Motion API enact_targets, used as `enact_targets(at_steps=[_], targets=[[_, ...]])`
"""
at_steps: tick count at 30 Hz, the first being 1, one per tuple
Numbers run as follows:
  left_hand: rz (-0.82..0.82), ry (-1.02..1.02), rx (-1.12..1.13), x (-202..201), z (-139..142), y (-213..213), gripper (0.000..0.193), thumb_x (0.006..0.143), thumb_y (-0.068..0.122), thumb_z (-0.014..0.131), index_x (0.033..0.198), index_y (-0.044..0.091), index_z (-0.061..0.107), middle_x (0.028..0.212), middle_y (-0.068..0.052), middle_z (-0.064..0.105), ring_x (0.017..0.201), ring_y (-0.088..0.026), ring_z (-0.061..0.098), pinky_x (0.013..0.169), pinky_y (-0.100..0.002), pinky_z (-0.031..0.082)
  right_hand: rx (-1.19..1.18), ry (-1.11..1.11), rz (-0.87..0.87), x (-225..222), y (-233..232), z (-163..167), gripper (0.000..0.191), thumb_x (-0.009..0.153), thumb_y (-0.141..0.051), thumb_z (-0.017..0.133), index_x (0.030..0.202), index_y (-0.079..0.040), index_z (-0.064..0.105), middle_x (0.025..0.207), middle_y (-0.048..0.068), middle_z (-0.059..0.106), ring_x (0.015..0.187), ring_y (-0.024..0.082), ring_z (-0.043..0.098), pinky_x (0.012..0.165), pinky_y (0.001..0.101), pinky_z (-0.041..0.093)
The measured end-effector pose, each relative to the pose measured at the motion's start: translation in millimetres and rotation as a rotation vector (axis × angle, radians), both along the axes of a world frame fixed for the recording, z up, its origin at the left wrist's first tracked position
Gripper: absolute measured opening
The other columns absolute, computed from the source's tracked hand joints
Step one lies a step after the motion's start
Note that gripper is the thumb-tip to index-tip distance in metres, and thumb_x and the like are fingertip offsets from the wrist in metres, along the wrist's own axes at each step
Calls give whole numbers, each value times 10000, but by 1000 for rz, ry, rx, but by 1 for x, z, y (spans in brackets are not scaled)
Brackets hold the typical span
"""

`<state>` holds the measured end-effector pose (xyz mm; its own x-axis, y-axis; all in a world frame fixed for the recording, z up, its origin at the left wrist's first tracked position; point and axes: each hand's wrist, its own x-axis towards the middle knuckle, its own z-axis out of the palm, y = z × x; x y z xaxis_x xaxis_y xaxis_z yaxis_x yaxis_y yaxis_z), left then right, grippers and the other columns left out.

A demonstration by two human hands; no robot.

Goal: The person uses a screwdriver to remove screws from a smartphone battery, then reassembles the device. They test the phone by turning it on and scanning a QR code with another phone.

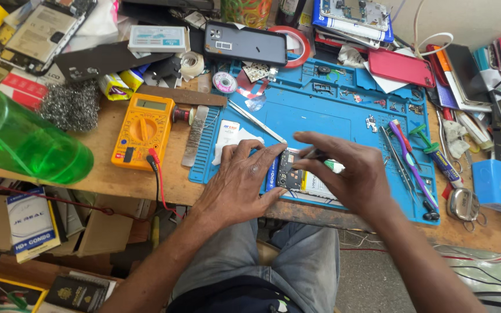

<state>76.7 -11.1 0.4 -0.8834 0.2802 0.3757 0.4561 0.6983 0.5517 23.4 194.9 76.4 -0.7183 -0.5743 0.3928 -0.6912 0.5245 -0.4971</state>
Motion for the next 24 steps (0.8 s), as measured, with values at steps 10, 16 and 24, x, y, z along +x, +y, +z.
enact_targets(at_steps=[10,16,24], targets=[[-16,26,5,-2,-5,-3,791,838,396,761,1486,81,435,1303,-147,655,1274,-367,484,1041,-523,336,-82,-83,198,1,-5,-10,548,920,-93,744,1443,-86,581,1221,104,755,1072,222,770,866,332,630],[-15,3,0,-2,-4,-3,777,835,385,763,1479,88,446,1294,-149,653,1267,-366,484,1035,-518,342,-39,15,17,6,-2,-16,626,864,-128,799,1446,-77,573,1117,119,765,958,220,764,799,353,611],[-7,-48,10,-1,6,1,774,827,379,766,1472,88,455,1283,-138,658,1260,-346,487,1024,-514,341,-54,-179,-29,8,2,-12,597,866,-79,764,1428,-146,574,1037,87,794,953,170,788,782,335,634]])
